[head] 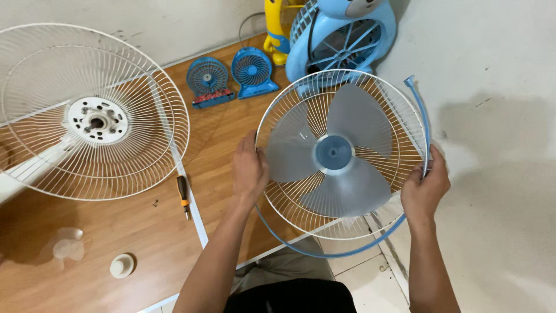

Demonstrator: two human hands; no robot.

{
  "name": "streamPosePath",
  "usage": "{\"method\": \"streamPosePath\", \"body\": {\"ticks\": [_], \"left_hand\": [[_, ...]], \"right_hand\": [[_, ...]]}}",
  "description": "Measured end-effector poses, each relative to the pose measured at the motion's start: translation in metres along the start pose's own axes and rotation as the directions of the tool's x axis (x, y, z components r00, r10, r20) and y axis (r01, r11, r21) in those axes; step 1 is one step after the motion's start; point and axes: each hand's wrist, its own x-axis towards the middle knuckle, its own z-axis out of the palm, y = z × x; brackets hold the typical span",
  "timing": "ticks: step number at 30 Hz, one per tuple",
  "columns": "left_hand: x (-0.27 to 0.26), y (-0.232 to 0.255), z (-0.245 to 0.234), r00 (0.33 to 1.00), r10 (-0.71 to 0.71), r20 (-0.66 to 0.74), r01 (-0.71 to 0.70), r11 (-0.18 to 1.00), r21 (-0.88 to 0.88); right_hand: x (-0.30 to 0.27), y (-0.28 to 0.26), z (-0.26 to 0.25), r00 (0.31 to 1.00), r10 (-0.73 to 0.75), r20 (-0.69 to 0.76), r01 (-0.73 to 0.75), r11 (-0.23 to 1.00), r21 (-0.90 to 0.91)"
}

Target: The person assembles a standing fan by attaching the front grille, installing the fan blades, and securing the central cap. They also disassemble a small portable fan using a screwdriver and place the parts on the table.

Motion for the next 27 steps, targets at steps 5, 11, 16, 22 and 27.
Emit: {"method": "streamPosePath", "body": {"ticks": [5, 11, 16, 22, 27], "left_hand": [[-0.012, -0.016, -0.048, 0.995, -0.011, -0.100, 0.012, 1.000, 0.008], [-0.025, -0.065, -0.101, 0.953, 0.111, -0.281, -0.086, 0.991, 0.100], [-0.035, -0.103, -0.127, 0.936, 0.088, -0.341, -0.040, 0.988, 0.146], [-0.041, -0.116, -0.133, 0.949, -0.030, -0.314, 0.063, 0.993, 0.098], [-0.041, -0.119, -0.123, 0.958, -0.100, -0.270, 0.115, 0.993, 0.041]], "right_hand": [[-0.012, -0.038, 0.018, 0.998, -0.055, 0.001, 0.055, 0.991, 0.123], [-0.028, -0.084, 0.060, 0.991, 0.004, 0.136, -0.020, 0.993, 0.120], [-0.035, -0.101, 0.106, 0.968, -0.205, 0.145, 0.176, 0.966, 0.189], [-0.028, -0.094, 0.144, 0.946, -0.171, 0.276, 0.123, 0.976, 0.181], [-0.019, -0.088, 0.154, 0.939, -0.180, 0.292, 0.157, 0.982, 0.102]]}}
